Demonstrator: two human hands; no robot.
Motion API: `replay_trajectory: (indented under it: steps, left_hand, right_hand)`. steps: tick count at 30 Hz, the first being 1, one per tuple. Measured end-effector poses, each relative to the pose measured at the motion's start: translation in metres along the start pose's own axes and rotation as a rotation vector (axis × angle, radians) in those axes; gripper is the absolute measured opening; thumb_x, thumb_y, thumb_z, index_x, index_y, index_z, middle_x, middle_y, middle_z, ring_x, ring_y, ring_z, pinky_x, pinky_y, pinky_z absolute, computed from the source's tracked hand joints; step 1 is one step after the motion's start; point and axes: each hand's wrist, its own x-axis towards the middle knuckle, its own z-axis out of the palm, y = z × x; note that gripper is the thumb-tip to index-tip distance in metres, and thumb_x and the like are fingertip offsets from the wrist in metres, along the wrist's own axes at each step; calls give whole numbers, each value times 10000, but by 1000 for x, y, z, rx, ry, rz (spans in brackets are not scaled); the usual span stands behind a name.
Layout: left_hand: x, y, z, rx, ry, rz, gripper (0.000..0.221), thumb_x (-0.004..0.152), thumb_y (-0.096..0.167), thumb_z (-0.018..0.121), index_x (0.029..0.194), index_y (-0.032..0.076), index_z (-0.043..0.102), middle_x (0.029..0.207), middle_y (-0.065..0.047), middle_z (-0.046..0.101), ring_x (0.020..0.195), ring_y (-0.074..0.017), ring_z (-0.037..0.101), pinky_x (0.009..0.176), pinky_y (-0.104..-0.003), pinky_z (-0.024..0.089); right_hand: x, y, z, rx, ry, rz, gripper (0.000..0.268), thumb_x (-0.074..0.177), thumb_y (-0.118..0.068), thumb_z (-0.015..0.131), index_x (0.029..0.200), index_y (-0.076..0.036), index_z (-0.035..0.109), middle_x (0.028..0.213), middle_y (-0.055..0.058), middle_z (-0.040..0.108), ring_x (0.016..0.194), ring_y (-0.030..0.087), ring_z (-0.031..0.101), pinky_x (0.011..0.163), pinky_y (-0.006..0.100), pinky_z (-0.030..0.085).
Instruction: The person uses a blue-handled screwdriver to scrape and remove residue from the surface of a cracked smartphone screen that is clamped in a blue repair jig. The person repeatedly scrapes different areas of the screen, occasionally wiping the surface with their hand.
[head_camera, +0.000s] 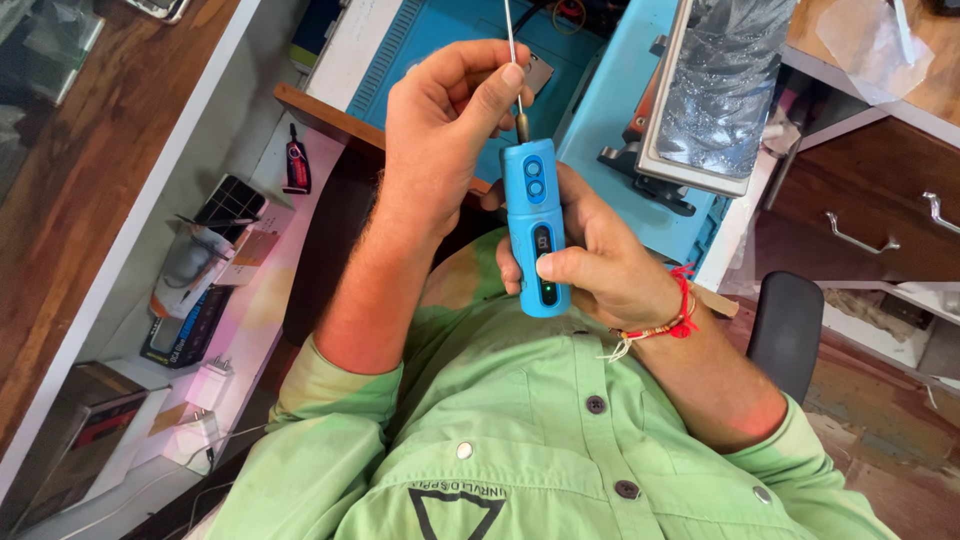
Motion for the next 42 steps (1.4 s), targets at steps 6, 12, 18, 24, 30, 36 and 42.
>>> replay_trajectory:
  steps: [6, 12, 18, 24, 30, 36, 42]
  left_hand:
    - [0, -1, -1, -2, -1, -3, 241, 1046, 172, 711, 1214, -1, 715, 951, -27, 731, 818, -70, 617, 765, -238, 529]
    - [0, -3, -2, -41, -10, -20, 235, 1048, 157, 711, 1218, -5, 706, 959, -28, 729, 823, -71, 615, 765, -239, 521]
    - [-6, 1, 4, -81, -77, -30, 237, 1047, 156, 729, 1218, -8, 711, 1026, -23, 725, 885, -66, 635, 789, -230, 513]
    - [-5, 11, 7, -23, 19, -93, 161, 1024, 140, 725, 1073, -8, 762, 896, -57, 755, 747, -72, 602, 691, -223, 482]
    - [-8, 22, 3, -200, 52, 38, 126, 1096, 61, 673, 1018, -39, 672, 890, -122, 687, 764, -135, 582, 735, -265, 472]
    - [-4, 22, 14, -47, 0, 120, 263, 1127, 107, 579, 873, 47, 548, 769, -42, 597, 691, -134, 578, 669, -251, 476]
    - [17, 26, 52, 782, -398, 488, 245, 960, 132, 722, 1194, 81, 670, 1218, -71, 691, 1163, -284, 628, 1011, -394, 468]
  right_hand:
    - [0, 0, 0, 5, 5, 8, 897, 883, -77, 716, 1636, -26, 232, 1451, 166, 488, 1023, 273, 648, 894, 430, 586]
    - [0, 1, 2, -5, 30, 4, 834, 920, -117, 695, 1618, -18, 249, 1381, 172, 522, 981, 269, 659, 841, 413, 588]
    - [-5, -1, 18, 25, 133, -62, 621, 1086, -309, 573, 1586, -76, 290, 1040, 173, 614, 786, 251, 697, 641, 363, 612]
    - [-35, 0, 18, -295, 212, -7, 552, 1026, -167, 600, 1492, -75, 320, 1095, 155, 612, 848, 243, 721, 663, 368, 627]
    - [-98, -2, 11, -546, 129, 18, 559, 1029, -103, 612, 1523, -31, 361, 1182, 128, 627, 814, 160, 652, 743, 289, 571]
    - [-148, -60, -25, -878, 388, -60, 722, 988, -151, 592, 1637, -69, 287, 1155, 90, 677, 891, 131, 693, 732, 302, 654]
    - [-131, -127, -54, -1852, 496, 56, 720, 919, -195, 650, 1595, -104, 417, 1078, 137, 594, 814, 317, 634, 696, 398, 551]
